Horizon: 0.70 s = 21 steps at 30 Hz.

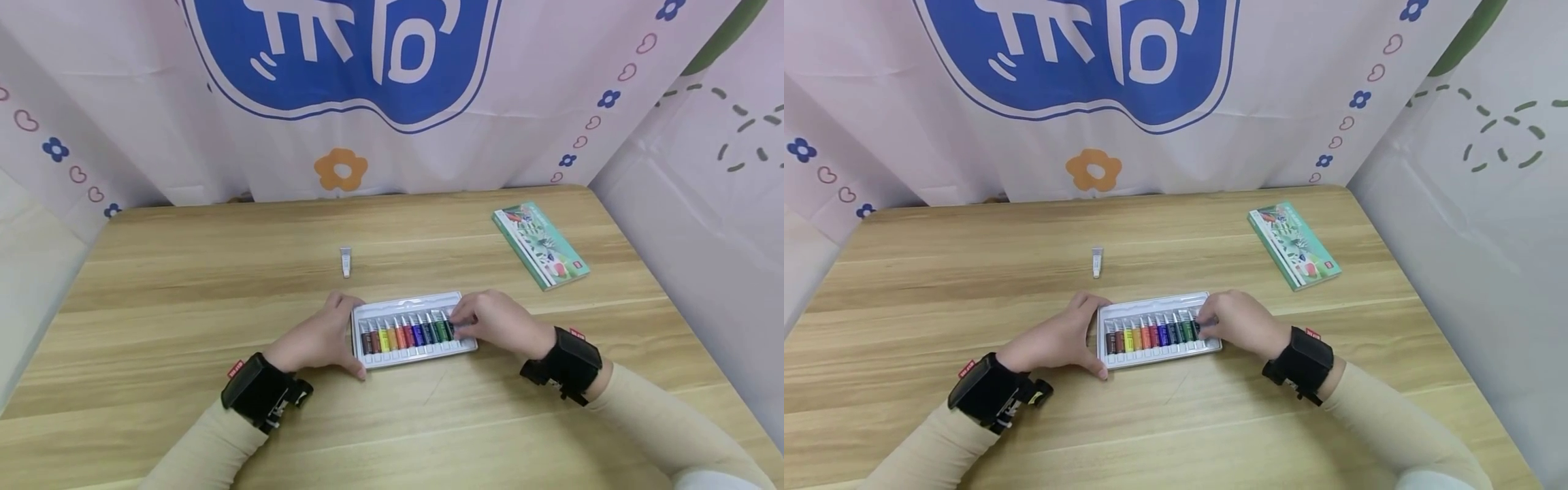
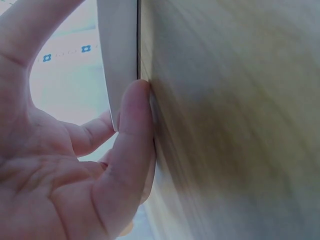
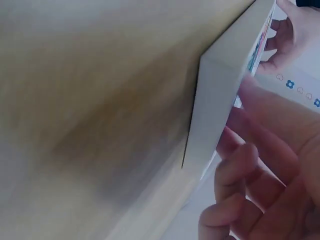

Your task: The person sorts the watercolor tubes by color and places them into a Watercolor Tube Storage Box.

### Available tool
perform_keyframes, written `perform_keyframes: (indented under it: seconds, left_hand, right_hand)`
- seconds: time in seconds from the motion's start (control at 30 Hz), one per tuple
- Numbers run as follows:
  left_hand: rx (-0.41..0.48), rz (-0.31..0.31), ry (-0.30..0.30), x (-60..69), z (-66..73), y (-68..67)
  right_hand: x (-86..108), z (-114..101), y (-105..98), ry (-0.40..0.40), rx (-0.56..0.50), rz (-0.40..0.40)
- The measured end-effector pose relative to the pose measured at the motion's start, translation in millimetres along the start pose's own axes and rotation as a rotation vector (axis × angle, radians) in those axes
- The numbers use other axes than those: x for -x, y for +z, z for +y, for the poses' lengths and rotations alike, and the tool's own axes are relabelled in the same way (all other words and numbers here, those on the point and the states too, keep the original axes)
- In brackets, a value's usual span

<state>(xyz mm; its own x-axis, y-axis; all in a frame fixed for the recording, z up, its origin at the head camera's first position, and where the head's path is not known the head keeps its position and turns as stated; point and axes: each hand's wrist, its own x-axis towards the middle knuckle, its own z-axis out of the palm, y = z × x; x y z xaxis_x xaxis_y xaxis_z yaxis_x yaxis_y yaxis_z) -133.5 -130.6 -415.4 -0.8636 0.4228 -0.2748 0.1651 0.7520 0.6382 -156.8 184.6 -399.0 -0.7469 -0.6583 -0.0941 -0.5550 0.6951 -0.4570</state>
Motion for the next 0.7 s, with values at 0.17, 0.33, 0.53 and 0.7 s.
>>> perform_keyframes:
  seconds: [0.17,0.33,0.53,0.7]
  left_hand:
    - [0.008,-0.001,0.010,1.0,-0.5,-0.5]
    - [0.014,0.001,0.014,0.7,-0.7,0.5]
    - [0.009,0.004,0.016,0.2,0.5,-1.2]
    - [0.005,0.003,0.021,0.0,-0.2,-0.5]
  right_hand:
    - [-2.6,-3,-4,0.021,-0.005,0.029]
    - [-2.4,-9,-1,-0.083,0.025,0.089]
    - [-3.8,-5,7,-0.252,0.084,0.108]
    - [-8.0,-2,6,-0.324,0.135,0.098]
